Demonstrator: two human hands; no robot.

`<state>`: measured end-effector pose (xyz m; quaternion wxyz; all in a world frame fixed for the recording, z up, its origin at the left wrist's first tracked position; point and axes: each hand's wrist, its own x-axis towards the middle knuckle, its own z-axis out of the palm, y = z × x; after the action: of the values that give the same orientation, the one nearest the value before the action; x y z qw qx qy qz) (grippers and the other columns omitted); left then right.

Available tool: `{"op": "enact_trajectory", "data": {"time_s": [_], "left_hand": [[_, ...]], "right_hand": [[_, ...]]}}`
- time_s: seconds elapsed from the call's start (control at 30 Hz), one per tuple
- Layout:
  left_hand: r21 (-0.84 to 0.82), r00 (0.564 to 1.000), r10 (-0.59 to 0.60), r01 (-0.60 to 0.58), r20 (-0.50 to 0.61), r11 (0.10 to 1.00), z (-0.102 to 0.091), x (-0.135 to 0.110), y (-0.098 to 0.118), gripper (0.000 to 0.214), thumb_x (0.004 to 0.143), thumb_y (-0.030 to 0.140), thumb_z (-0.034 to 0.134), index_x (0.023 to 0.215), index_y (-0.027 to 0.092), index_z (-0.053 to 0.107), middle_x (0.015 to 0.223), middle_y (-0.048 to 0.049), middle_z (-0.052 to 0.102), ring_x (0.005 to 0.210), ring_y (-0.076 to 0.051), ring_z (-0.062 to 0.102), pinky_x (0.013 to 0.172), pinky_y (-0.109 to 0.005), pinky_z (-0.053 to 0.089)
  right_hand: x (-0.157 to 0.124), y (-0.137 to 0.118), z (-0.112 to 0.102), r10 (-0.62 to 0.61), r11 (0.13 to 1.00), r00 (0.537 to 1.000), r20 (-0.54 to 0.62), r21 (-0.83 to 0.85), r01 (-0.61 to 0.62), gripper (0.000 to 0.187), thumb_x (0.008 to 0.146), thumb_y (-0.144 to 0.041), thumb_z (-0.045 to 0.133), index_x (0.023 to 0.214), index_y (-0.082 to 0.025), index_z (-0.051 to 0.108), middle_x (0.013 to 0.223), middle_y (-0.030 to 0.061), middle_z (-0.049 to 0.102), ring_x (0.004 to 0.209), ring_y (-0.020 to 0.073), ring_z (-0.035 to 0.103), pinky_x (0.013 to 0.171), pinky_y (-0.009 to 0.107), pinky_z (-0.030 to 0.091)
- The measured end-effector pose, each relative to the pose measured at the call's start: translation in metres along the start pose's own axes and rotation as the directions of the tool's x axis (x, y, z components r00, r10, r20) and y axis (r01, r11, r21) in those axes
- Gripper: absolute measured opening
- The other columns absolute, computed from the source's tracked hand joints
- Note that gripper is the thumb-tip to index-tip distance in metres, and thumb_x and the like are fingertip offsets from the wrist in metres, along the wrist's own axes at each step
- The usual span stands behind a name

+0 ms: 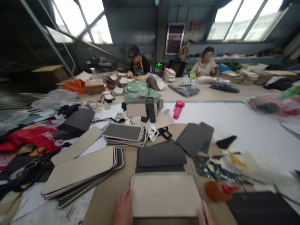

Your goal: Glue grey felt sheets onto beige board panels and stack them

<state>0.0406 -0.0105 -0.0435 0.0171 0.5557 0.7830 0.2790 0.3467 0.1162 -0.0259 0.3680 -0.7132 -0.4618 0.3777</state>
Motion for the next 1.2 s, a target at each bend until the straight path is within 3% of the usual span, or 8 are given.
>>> {"op": "enact_trajectory", "data": {"time_s": [0.1,0.23,0.4,0.53,0.7,0.93,1.07,1.2], "left_hand": [[-0.063,0.999,0.051,-0.052,-0.017,0.997,-0.013,0.006,0.009,0.033,0.078,0.013,0.038,0.1,0.016,0.062,0.099,-0.0129,0.06,0.092,-0.024,0.055,0.079,-0.042,0.048],[-0.176,0.991,-0.098,0.112,0.086,0.978,-0.021,0.021,0.015,0.02,0.076,0.027,0.048,0.087,0.018,0.063,0.092,-0.0095,0.06,0.091,-0.024,0.053,0.081,-0.044,0.044],[-0.209,0.959,-0.218,0.254,0.178,0.944,-0.026,0.027,0.012,0.017,0.074,0.032,0.048,0.071,0.02,0.061,0.072,-0.0044,0.059,0.077,-0.022,0.054,0.074,-0.042,0.045],[-0.254,0.941,-0.23,0.292,0.249,0.922,-0.035,0.031,0.02,0.018,0.075,0.033,0.045,0.069,0.02,0.057,0.07,-0.0035,0.058,0.072,-0.02,0.055,0.069,-0.037,0.046],[-0.376,0.899,-0.167,0.33,0.406,0.866,-0.066,0.042,0.043,0.019,0.081,0.036,0.038,0.081,0.02,0.049,0.066,0.0002,0.058,0.061,-0.016,0.057,0.058,-0.029,0.045],[-0.464,0.955,-0.077,0.209,0.288,0.861,-0.108,0.059,0.068,0.014,0.083,0.032,0.039,0.083,0.021,0.048,0.059,0.0036,0.055,0.053,-0.012,0.053,0.053,-0.023,0.041],[-0.557,0.915,-0.177,0.364,0.361,0.747,-0.106,0.063,0.076,0.018,0.085,0.031,0.037,0.092,0.018,0.049,0.062,0.0017,0.057,0.057,-0.012,0.053,0.055,-0.023,0.041],[-0.603,0.858,-0.236,0.493,0.456,0.627,-0.107,0.062,0.084,0.028,0.087,0.032,0.037,0.106,0.015,0.049,0.072,-0.0022,0.063,0.066,-0.013,0.058,0.06,-0.023,0.044]], "right_hand": [[-0.058,0.009,-0.021,-0.155,0.964,0.988,-0.005,-0.221,0.15,0.057,0.071,-0.059,0.042,0.104,-0.016,0.061,0.108,0.0151,0.061,0.108,0.0304,0.051,0.095,0.05,0.035],[-0.072,-0.002,-0.02,-0.201,0.917,0.978,-0.056,-0.361,0.167,0.053,0.08,-0.049,0.036,0.111,-0.012,0.057,0.112,0.0169,0.059,0.106,0.0277,0.052,0.092,0.046,0.038],[-0.078,-0.016,-0.018,0.198,0.979,0.969,-0.149,0.074,-0.188,0.05,0.071,-0.048,0.053,0.109,-0.016,0.06,0.106,0.0096,0.063,0.086,0.0214,0.06,0.068,0.031,0.051],[-0.089,-0.034,-0.027,0.443,0.753,0.897,0.003,0.541,-0.374,0.038,0.055,-0.035,0.074,0.087,-0.017,0.064,0.08,0.0015,0.067,0.064,0.0137,0.06,0.056,0.024,0.051],[-0.103,-0.054,-0.04,0.438,0.609,0.874,0.212,0.645,-0.462,0.025,0.057,-0.026,0.078,0.076,-0.017,0.063,0.072,-0.0013,0.067,0.061,0.0103,0.06,0.058,0.022,0.052],[-0.101,-0.047,-0.041,0.342,0.568,0.92,0.194,0.737,-0.366,0.022,0.075,-0.034,0.061,0.096,-0.029,0.064,0.103,-0.0002,0.066,0.096,0.0178,0.06,0.085,0.038,0.049],[-0.081,-0.04,-0.028,0.353,0.557,0.927,0.125,0.769,-0.315,0.034,0.083,-0.034,0.045,0.116,-0.032,0.055,0.121,-0.0007,0.058,0.114,0.0173,0.049,0.095,0.041,0.041],[-0.064,-0.036,-0.007,0.361,0.456,0.9,0.244,0.796,-0.399,0.037,0.087,-0.031,0.038,0.121,-0.03,0.051,0.121,-0.002,0.057,0.113,0.0134,0.05,0.093,0.036,0.043]]}}
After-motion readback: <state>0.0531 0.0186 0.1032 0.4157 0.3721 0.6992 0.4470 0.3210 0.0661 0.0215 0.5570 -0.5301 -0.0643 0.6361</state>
